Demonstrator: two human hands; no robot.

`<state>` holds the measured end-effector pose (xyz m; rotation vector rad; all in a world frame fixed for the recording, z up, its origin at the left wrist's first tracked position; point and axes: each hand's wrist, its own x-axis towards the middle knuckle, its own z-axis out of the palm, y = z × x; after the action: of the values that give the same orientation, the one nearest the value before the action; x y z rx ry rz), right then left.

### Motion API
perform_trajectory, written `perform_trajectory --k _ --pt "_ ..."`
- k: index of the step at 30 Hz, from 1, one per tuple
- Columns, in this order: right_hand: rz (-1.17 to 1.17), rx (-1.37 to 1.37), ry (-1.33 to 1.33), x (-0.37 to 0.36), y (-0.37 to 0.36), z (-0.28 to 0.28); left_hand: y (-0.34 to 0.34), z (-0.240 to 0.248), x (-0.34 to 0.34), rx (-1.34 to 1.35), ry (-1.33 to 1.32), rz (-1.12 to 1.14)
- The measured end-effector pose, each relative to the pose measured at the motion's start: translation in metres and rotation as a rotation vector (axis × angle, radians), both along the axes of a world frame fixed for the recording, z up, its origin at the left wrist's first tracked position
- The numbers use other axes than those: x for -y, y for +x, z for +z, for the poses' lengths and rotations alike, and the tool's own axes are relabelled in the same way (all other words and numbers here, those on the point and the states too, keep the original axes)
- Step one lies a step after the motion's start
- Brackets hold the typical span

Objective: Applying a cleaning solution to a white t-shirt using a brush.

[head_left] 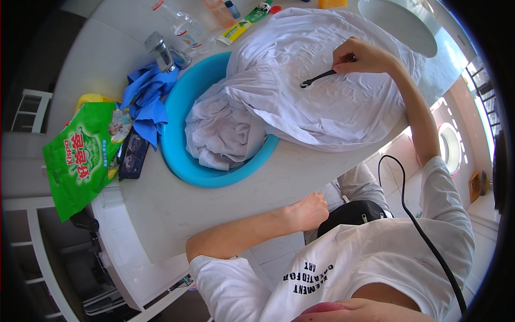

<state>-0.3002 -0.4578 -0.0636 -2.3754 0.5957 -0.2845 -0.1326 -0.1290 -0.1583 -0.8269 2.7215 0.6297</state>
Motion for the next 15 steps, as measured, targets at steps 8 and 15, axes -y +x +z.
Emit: perform_trajectory --k 8,15 --pt "0.021 -0.071 0.009 0.0006 -0.0018 0.0054 0.0014 0.0029 0.0 -0.001 -0.015 -0.019" --pt "0.042 -0.043 -0.011 0.003 -0.0005 0.0025 -0.0009 0.0039 0.0005 0.016 0.028 0.003"
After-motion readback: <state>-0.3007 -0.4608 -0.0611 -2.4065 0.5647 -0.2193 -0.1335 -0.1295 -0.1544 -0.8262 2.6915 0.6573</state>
